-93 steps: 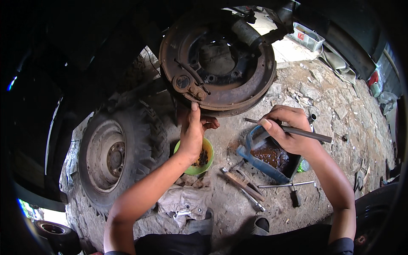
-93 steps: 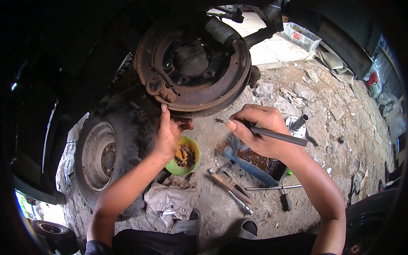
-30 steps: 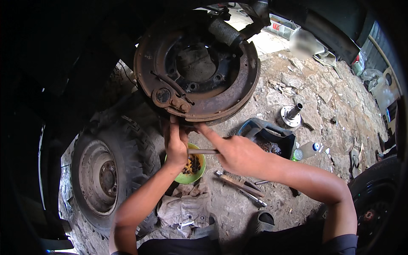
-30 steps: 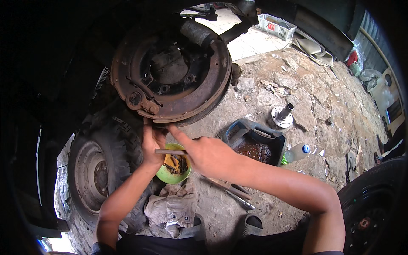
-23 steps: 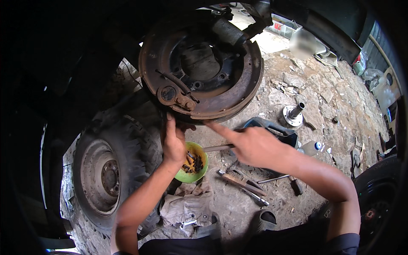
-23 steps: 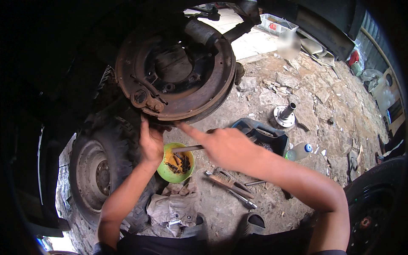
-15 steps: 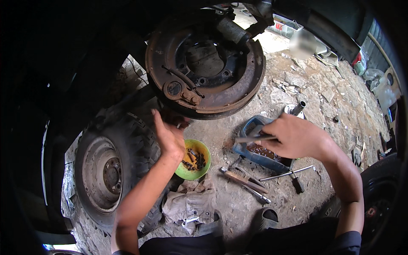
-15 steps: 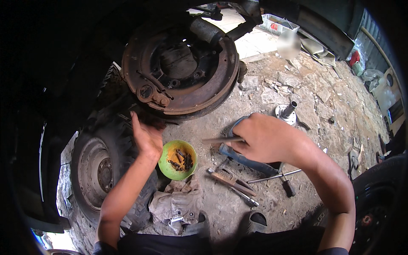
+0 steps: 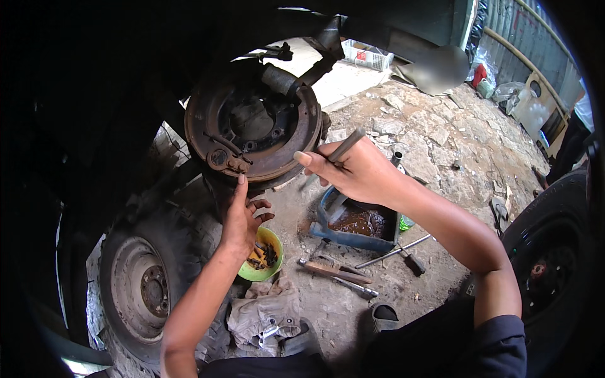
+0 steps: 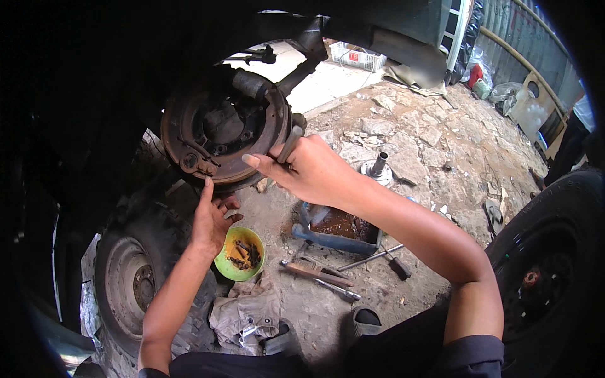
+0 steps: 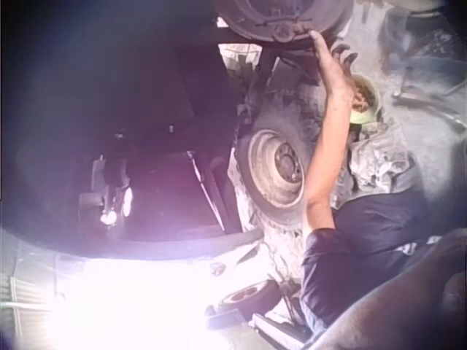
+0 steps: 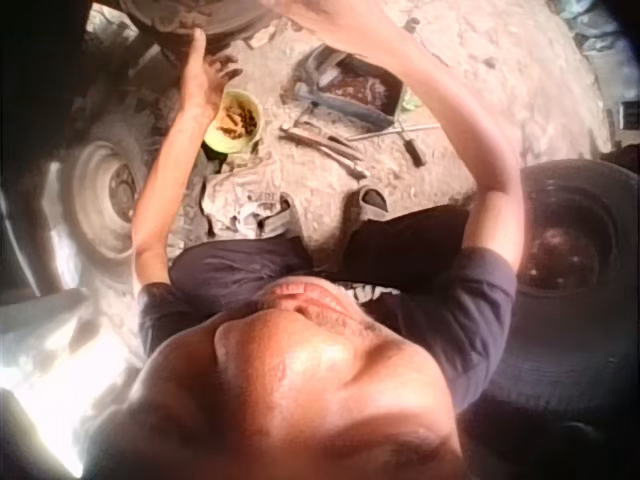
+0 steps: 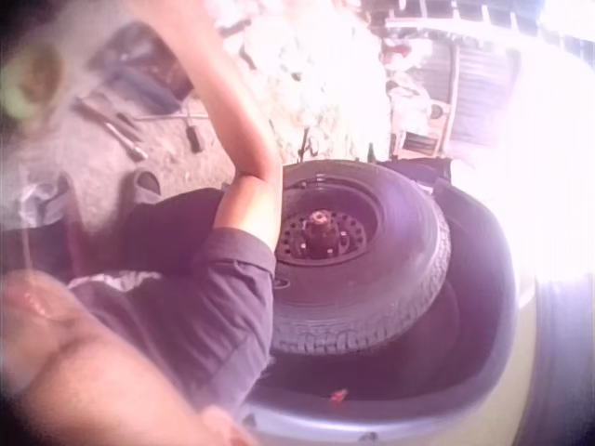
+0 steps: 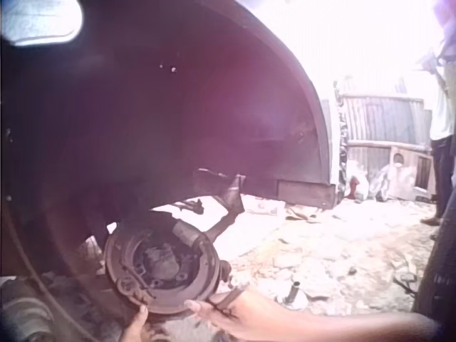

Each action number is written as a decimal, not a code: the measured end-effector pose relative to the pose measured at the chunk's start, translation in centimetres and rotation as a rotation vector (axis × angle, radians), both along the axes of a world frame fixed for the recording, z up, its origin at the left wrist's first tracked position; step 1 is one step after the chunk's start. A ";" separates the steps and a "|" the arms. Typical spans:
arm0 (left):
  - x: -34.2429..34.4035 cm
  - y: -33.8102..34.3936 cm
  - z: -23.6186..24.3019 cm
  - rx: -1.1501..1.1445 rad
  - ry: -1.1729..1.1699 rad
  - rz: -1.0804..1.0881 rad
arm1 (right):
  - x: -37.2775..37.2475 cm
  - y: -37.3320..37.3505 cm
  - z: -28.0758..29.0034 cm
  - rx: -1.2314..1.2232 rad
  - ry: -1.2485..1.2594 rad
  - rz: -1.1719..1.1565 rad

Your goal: The person uses a small brush to clean debris from a vehicle brake assembly and later wipes components with a cloth while sitting on the ground.

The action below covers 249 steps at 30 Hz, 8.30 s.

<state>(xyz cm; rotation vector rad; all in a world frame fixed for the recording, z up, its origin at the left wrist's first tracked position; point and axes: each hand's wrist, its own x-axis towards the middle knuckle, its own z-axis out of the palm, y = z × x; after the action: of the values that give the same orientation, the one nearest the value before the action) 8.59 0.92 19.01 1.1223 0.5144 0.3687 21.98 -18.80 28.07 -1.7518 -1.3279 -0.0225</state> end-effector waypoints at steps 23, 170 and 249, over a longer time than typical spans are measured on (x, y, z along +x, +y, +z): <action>4.0 -2.5 0.8 -0.042 0.170 0.234 | -0.2 -0.6 -6.1 0.249 0.484 -0.228; 3.0 -0.4 5.1 1.614 -0.036 -0.159 | 2.0 1.2 -7.8 0.150 -0.262 -0.300; 2.7 0.2 5.9 1.560 -0.315 0.227 | 4.1 3.1 -7.4 0.509 -0.171 -0.403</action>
<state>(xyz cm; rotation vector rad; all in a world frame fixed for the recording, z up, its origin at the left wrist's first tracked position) 11.31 1.08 24.95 2.4329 -0.0366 1.2317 26.06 -15.70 20.63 -1.5621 -0.9510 -0.6892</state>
